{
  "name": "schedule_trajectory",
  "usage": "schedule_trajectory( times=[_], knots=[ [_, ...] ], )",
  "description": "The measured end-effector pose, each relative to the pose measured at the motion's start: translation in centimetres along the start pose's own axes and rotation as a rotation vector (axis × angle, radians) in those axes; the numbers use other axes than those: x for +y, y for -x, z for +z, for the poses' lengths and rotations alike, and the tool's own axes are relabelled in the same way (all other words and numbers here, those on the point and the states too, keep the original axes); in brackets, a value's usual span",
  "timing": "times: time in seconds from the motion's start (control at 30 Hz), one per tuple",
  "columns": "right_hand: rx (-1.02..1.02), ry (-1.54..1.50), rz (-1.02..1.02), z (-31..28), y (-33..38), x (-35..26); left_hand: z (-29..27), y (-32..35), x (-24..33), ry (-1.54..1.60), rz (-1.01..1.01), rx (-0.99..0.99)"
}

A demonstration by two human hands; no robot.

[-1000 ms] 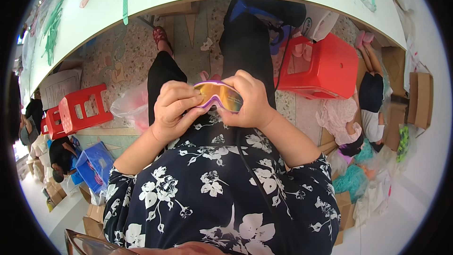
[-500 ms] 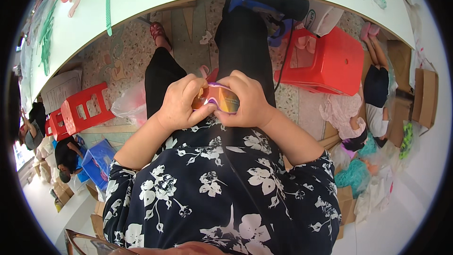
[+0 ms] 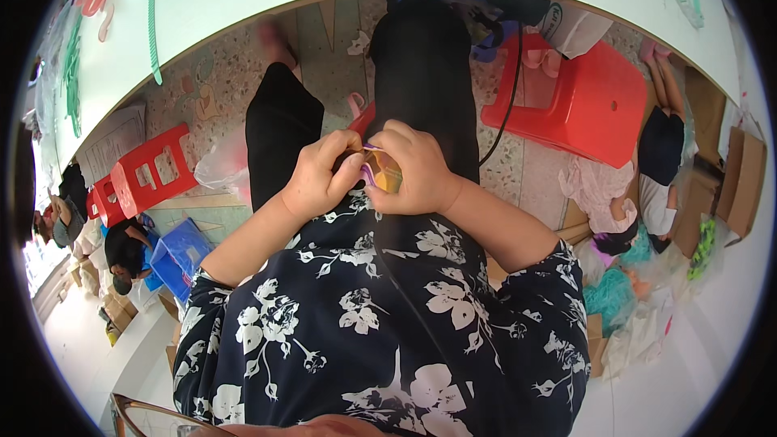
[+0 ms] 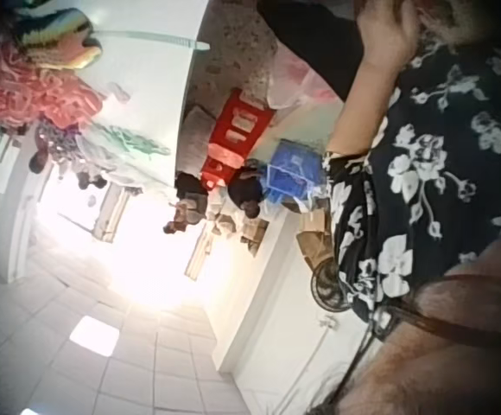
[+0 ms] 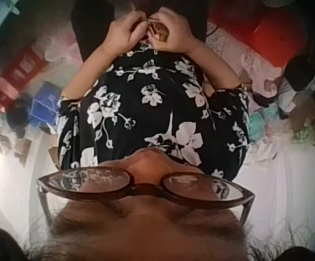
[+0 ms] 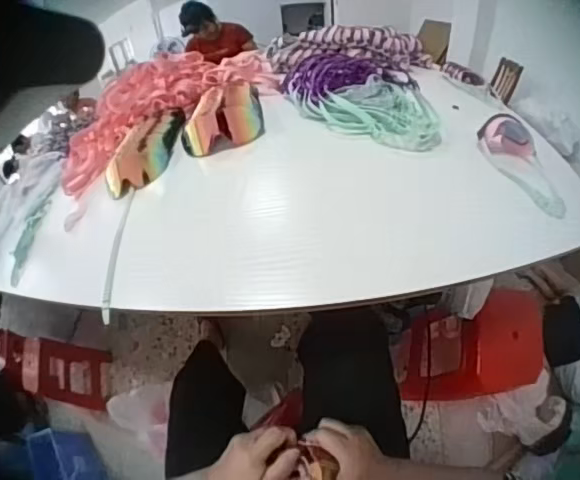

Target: Assemble colorful swim goggles by attaching lenses and straps.

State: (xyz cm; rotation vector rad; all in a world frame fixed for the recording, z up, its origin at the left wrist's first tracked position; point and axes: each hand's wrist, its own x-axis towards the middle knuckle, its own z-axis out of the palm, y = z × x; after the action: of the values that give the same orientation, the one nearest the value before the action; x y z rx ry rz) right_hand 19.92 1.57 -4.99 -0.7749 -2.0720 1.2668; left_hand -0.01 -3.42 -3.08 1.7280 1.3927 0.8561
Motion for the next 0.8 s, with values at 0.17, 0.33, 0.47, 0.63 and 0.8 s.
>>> schedule_trajectory(
  times=[0.17,0.33,0.47,0.63,0.8],
  knots=[
    [-0.003,0.004,0.007,-0.7,-0.5,0.2,-0.6,-0.7,0.9,-0.082,-0.063,-0.05],
    [-0.1,-0.083,0.2,-2.7,-0.4,-1.7,-2.6,0.1,2.5,0.002,-0.104,-0.132],
    [-0.119,-0.062,0.25,-2.6,1.1,-2.9,-4.7,1.4,2.6,0.133,-0.171,-0.348],
    [-0.282,-0.284,0.386,-2.7,3.0,-4.2,-4.9,2.9,3.9,0.149,-0.269,-0.336],
    [-0.173,-0.484,0.433,-1.4,4.1,-4.7,-3.8,4.4,3.8,0.162,-0.144,-0.182]
  ],
)
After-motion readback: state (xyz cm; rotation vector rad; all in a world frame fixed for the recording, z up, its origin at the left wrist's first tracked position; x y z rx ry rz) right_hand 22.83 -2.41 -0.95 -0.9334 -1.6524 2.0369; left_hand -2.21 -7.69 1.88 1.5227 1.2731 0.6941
